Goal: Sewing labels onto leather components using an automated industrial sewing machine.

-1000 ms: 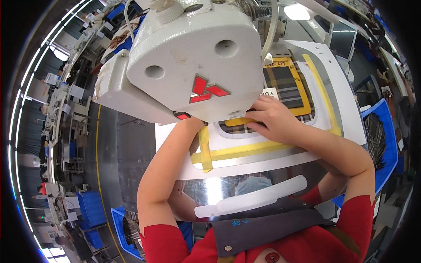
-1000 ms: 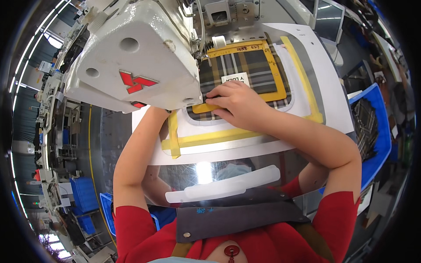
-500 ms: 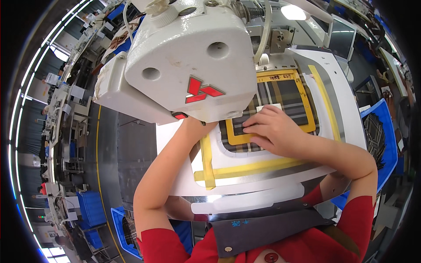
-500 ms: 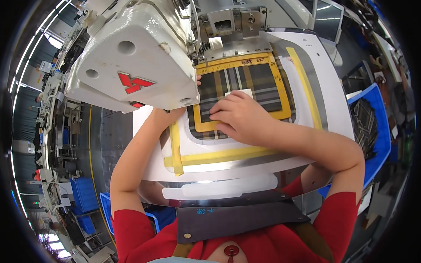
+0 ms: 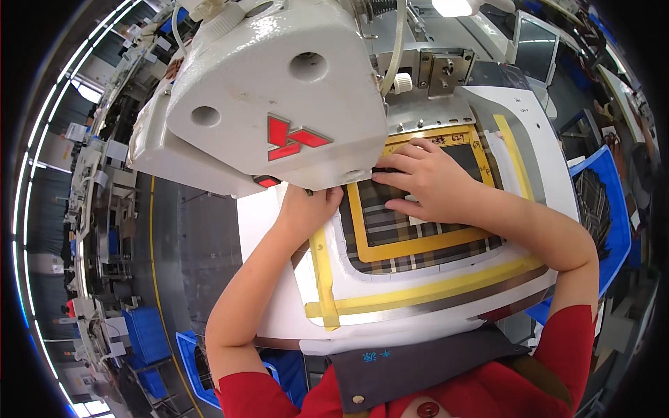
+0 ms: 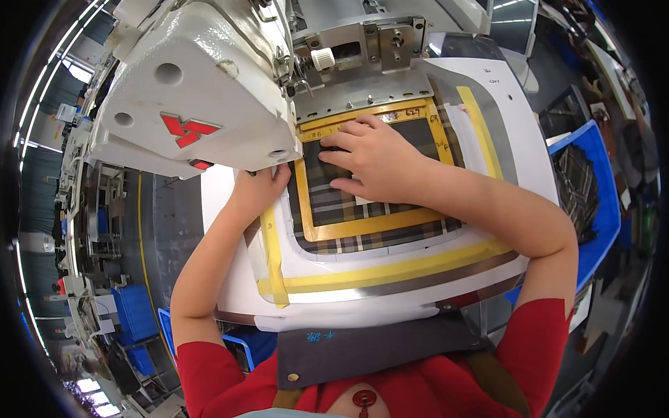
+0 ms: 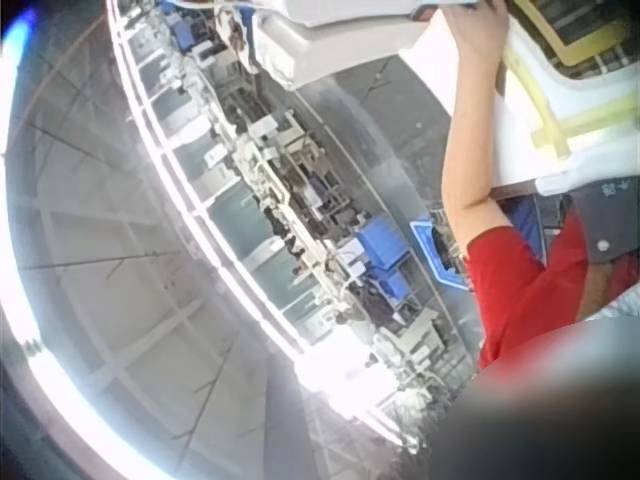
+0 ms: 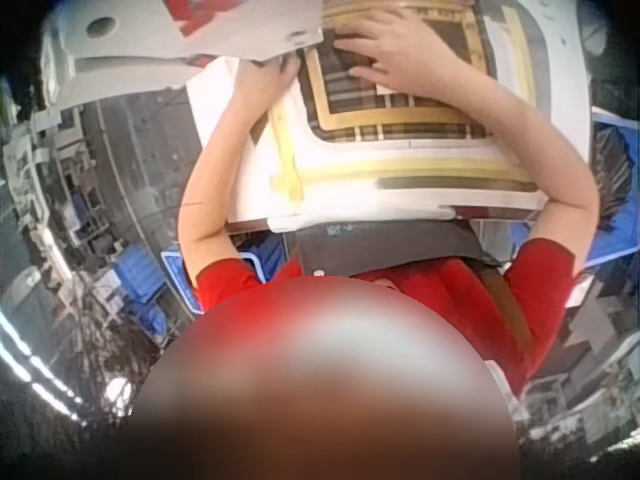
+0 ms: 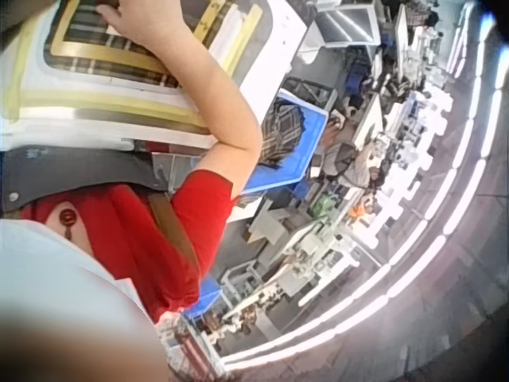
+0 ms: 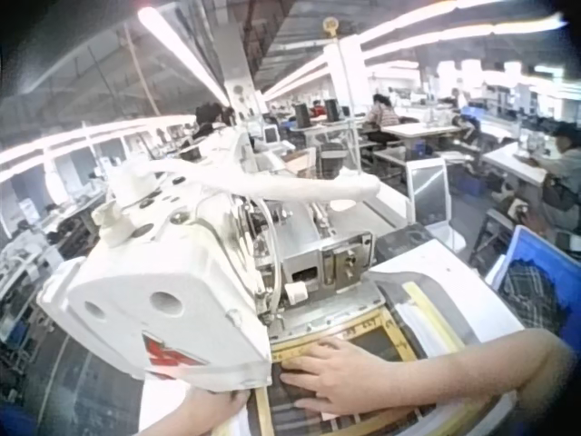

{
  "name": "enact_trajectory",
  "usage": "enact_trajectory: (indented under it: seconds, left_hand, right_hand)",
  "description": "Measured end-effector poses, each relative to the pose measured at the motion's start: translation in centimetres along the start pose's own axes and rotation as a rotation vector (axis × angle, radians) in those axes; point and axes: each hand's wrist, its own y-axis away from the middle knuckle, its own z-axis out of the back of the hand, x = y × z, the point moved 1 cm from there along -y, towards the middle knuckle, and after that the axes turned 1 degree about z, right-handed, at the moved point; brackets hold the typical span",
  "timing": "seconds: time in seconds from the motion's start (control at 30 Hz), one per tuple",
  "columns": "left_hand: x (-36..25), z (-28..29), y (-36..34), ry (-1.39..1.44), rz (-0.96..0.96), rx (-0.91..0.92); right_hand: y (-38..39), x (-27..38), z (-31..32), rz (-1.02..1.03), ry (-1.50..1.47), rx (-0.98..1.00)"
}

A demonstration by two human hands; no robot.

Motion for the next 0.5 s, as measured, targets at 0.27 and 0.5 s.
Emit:
enact_trajectory:
  seconds: [0.27, 0.5]
  left_hand:
    - [-0.2, 0.0, -0.7, -0.118, -0.041, -0.085]
    - [-2.8, 2.6, 2.0, -0.046, 0.007, 0.063]
  right_hand:
    - [0.0, 0.0, -0.2, -0.016, -0.018, -0.018]
    - [5.9, -0.3, 3.7, -0.214, 0.141, 0.006]
